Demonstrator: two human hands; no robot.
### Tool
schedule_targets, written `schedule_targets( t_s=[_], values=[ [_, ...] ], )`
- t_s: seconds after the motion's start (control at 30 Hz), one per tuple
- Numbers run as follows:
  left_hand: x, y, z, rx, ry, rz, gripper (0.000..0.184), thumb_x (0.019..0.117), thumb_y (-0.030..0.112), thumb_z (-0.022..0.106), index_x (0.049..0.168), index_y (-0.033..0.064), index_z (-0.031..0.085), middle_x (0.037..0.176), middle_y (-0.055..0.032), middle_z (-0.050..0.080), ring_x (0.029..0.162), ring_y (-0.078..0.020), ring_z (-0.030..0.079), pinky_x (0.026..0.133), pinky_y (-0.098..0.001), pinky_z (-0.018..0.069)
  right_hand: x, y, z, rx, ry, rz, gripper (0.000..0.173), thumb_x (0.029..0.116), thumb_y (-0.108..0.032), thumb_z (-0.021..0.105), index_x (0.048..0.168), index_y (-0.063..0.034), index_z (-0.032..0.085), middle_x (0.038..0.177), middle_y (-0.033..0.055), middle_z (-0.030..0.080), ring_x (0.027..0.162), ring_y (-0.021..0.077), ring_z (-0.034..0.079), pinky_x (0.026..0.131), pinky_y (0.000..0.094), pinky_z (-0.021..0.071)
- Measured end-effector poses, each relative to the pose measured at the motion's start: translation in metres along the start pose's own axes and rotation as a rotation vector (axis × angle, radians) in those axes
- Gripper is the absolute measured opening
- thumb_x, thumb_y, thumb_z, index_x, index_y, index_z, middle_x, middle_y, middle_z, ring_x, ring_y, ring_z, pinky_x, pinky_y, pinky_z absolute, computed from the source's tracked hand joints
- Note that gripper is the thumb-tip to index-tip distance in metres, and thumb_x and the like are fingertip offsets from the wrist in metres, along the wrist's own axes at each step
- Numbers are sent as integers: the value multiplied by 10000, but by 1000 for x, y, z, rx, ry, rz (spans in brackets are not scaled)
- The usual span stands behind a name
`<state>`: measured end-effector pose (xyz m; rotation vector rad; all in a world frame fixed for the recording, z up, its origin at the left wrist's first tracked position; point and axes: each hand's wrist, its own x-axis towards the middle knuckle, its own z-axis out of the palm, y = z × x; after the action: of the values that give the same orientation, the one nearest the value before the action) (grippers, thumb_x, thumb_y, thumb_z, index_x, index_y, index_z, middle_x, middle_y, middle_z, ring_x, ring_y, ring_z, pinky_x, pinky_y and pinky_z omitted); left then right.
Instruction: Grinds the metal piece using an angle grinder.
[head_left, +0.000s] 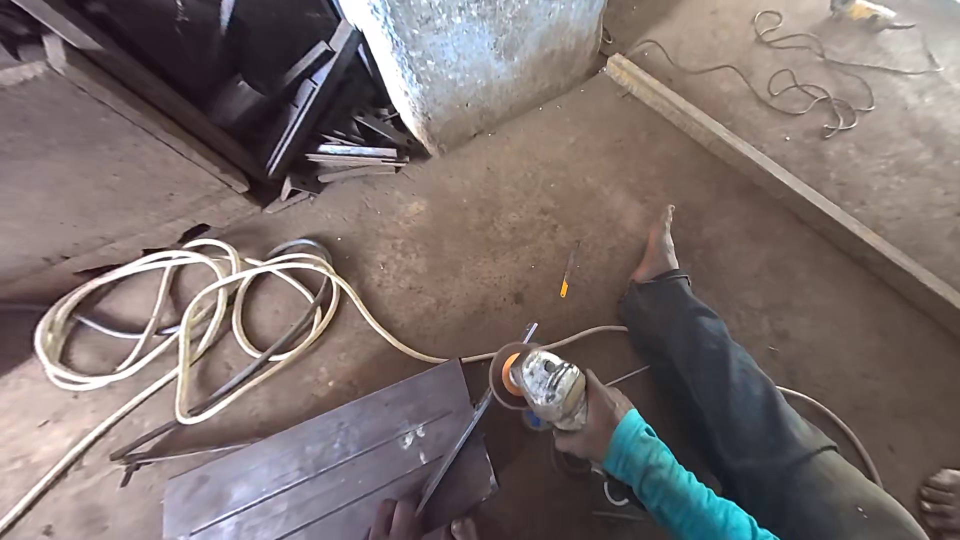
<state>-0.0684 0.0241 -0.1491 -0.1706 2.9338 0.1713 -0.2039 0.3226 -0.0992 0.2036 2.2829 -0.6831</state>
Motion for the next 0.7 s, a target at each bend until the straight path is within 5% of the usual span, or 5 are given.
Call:
schedule_targets(
  t_s=[0.17,0.4,0.6,0.7],
  values=[
    [0,-1,-2,10,10,14,198,984,119,602,1098,1,711,1024,-234,713,749,-415,735,596,-551,600,14,-2,-11,27,105,92,1017,689,-514,879,1487,-57,444,1194,149,713,1135,303,690,989,513,545],
    [-2,1,-5,-28,22,26,183,977,101,623,1086,-17,709,995,-248,706,734,-434,729,580,-556,596,-20,-12,20,-45,-95,-68,1052,690,-499,866,1534,-79,399,1261,151,694,1153,312,688,989,533,547],
    [-4,3,-8,26,-19,13,182,979,124,613,1095,7,692,1044,-233,701,733,-424,727,569,-565,589,9,1,-9,2,116,91,993,692,-500,892,1467,-48,467,1152,159,724,1094,313,705,967,526,554],
    [-5,3,-8,-18,-18,-5,190,962,79,636,1120,-3,703,1063,-257,700,749,-452,728,583,-589,590,-4,-2,7,-15,56,35,1050,668,-495,900,1500,-55,436,1202,157,712,1123,302,695,994,516,549]
  ],
)
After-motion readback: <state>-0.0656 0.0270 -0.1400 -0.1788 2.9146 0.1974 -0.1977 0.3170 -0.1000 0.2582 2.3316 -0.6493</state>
